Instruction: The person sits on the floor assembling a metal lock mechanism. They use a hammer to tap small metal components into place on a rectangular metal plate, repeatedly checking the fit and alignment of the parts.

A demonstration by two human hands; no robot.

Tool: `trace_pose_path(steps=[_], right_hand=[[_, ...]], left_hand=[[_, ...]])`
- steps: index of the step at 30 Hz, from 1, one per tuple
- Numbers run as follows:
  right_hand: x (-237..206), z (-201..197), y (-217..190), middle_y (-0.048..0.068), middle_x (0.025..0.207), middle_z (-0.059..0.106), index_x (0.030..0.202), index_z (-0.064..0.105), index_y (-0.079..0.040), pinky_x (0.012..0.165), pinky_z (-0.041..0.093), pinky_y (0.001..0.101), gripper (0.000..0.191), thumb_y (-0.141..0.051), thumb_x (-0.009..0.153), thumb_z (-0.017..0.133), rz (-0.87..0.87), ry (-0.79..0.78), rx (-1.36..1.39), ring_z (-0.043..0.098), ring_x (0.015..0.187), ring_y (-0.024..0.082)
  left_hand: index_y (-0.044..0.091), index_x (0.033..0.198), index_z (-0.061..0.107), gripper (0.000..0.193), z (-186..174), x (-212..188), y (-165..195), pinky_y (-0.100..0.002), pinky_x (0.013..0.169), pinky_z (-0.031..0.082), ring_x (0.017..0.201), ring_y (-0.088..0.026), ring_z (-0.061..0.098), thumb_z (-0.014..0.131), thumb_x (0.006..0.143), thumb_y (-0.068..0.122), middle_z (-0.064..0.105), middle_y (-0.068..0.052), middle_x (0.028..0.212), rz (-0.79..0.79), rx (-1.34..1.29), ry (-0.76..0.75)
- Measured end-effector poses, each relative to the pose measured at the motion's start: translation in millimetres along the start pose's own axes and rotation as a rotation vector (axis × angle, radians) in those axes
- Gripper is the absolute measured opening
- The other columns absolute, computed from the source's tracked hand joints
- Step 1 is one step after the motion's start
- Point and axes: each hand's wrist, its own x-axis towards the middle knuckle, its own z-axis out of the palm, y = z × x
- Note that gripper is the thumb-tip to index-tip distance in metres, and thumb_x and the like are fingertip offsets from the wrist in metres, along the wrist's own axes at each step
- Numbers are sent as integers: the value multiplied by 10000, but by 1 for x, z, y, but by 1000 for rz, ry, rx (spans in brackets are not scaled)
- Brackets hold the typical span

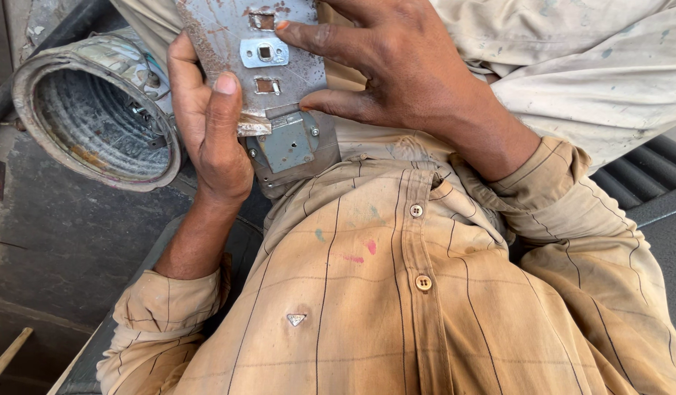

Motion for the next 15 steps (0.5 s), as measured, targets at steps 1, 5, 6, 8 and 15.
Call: trace_pose_path(steps=[1,5,6,8,15], right_hand=[[-1,2,0,146,1351,611,1449,642,-119,959,510,457,715,-433,875,930,-3,6,-14,624,1191,324],[-4,7,2,135,1367,612,1453,623,-123,1001,518,443,701,-422,891,917,3,27,42,623,1228,307],[-5,8,2,132,1374,614,1452,620,-124,1008,520,441,697,-416,892,915,9,25,57,624,1236,304],[-6,9,4,131,1388,630,1452,633,-126,996,524,448,703,-420,885,929,37,-3,65,629,1220,306],[-8,12,7,126,1355,612,1466,603,-137,1006,505,447,705,-418,897,912,-9,49,57,609,1243,304]], left_hand=[[1,1536,303,565,0,0,-1,-359,1102,483,1238,-179,564,491,1107,318,558,-206,1349,-2,-5,7],[-14,1492,328,530,1,0,-4,-352,1090,484,1205,-166,557,493,1113,319,566,-198,1331,16,3,24],[-16,1483,333,523,1,0,-5,-350,1088,483,1202,-164,557,492,1115,320,567,-197,1328,23,6,27],[-15,1488,337,523,1,0,-6,-347,1086,481,1200,-161,557,487,1116,320,570,-194,1325,27,13,27],[-8,1522,337,524,0,0,-8,-345,1085,486,1203,-160,563,464,1125,309,574,-198,1323,43,28,30]])
